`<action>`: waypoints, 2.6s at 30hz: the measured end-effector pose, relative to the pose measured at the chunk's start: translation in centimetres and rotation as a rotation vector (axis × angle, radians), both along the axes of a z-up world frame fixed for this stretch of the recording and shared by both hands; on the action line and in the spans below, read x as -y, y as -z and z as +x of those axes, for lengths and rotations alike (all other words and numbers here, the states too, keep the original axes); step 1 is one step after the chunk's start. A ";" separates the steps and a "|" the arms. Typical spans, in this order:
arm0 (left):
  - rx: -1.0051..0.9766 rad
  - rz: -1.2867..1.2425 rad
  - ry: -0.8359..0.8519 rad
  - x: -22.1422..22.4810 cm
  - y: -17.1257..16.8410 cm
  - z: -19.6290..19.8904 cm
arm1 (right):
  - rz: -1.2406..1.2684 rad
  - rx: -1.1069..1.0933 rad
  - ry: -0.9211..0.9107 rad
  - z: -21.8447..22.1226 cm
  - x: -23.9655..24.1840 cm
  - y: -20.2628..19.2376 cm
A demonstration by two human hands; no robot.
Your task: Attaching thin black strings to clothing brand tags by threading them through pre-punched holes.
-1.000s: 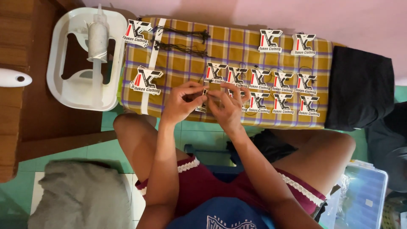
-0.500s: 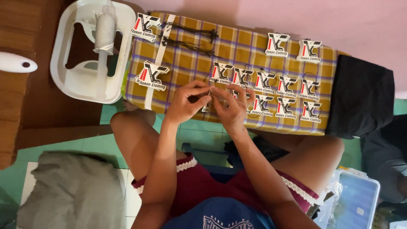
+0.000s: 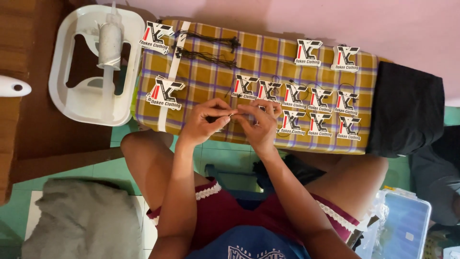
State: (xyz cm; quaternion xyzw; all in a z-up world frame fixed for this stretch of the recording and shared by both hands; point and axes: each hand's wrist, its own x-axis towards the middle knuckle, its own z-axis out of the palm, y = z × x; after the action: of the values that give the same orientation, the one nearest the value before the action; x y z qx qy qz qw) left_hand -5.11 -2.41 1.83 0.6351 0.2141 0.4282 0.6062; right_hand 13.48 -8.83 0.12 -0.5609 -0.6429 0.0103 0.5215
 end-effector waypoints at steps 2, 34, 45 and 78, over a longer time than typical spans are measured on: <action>0.002 0.007 -0.003 -0.1 0.8 0.0 | 0.019 0.016 -0.010 -0.1 0.1 0.1; -0.095 -0.103 -0.075 -0.2 0.3 0.2 | 0.021 -0.079 -0.095 0.0 -0.1 1.5; -0.015 -0.075 -0.082 -0.6 0.7 -0.1 | 0.016 -0.048 -0.204 -0.5 -0.1 -1.4; 0.203 -0.026 -0.075 -1.1 2.8 0.3 | -0.033 -0.150 -0.237 0.1 0.8 -3.2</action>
State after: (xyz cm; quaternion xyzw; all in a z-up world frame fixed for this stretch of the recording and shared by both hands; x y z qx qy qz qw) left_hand -4.84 -1.35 -1.02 0.5718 0.1808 0.5100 0.6166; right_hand 13.56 -9.63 3.30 -0.4872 -0.6636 0.1241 0.5540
